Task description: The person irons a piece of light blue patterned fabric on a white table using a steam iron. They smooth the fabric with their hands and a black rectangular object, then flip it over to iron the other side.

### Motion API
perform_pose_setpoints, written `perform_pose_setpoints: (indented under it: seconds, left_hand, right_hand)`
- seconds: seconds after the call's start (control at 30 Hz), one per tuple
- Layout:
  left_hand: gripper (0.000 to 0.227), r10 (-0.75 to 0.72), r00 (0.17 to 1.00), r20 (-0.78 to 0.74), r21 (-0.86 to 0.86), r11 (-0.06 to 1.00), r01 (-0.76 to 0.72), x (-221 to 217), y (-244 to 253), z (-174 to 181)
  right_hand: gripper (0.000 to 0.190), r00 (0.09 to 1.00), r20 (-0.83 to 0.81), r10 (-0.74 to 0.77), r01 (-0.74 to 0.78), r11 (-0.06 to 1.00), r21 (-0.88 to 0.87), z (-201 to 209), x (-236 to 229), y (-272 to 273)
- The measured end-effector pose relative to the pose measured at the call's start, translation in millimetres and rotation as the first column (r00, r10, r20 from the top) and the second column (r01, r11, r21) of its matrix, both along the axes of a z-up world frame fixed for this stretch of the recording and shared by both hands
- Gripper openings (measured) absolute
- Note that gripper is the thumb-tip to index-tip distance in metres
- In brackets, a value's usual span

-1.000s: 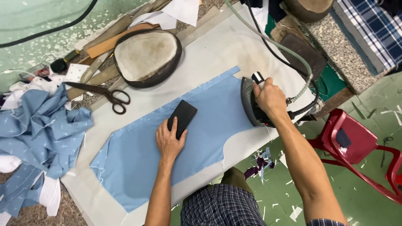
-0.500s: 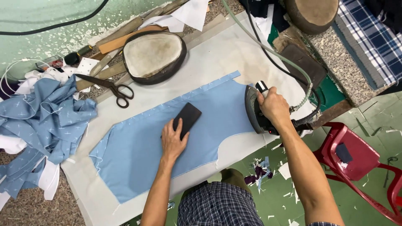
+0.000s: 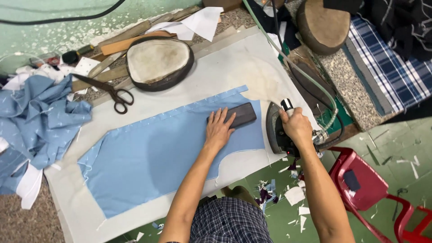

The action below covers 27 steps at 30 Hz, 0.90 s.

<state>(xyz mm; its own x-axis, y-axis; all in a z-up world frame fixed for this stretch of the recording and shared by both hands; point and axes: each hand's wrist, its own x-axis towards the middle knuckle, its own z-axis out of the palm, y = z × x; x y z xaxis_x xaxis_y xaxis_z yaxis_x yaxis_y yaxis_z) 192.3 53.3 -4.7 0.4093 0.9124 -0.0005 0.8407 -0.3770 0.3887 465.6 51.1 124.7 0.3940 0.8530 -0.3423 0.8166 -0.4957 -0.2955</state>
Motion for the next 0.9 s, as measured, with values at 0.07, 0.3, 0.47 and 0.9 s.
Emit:
perform_pose_setpoints:
  seconds: [0.07, 0.3, 0.47, 0.9]
  left_hand:
    - [0.061, 0.07, 0.998, -0.009, 0.021, 0.997, -0.07, -5, -9, 13]
    - [0.064, 0.438, 0.898, -0.045, 0.08, 0.898, -0.433, -141, -131, 10]
    - [0.072, 0.771, 0.589, -0.244, 0.115, 0.626, -0.772, -295, -247, -13]
    - [0.065, 0.762, 0.633, -0.137, -0.022, 0.636, -0.771, -301, -241, 3]
  right_hand:
    - [0.067, 0.999, -0.034, 0.007, -0.007, 1.0, 0.013, -25, 18, 1]
    - [0.064, 0.974, -0.218, 0.057, -0.062, 0.998, -0.016, -14, 29, 11]
    - [0.069, 0.935, -0.126, 0.332, -0.348, 0.929, -0.13, 86, -88, 18]
    - [0.052, 0.174, -0.089, 0.981, -0.978, 0.162, -0.134, 41, -427, -67]
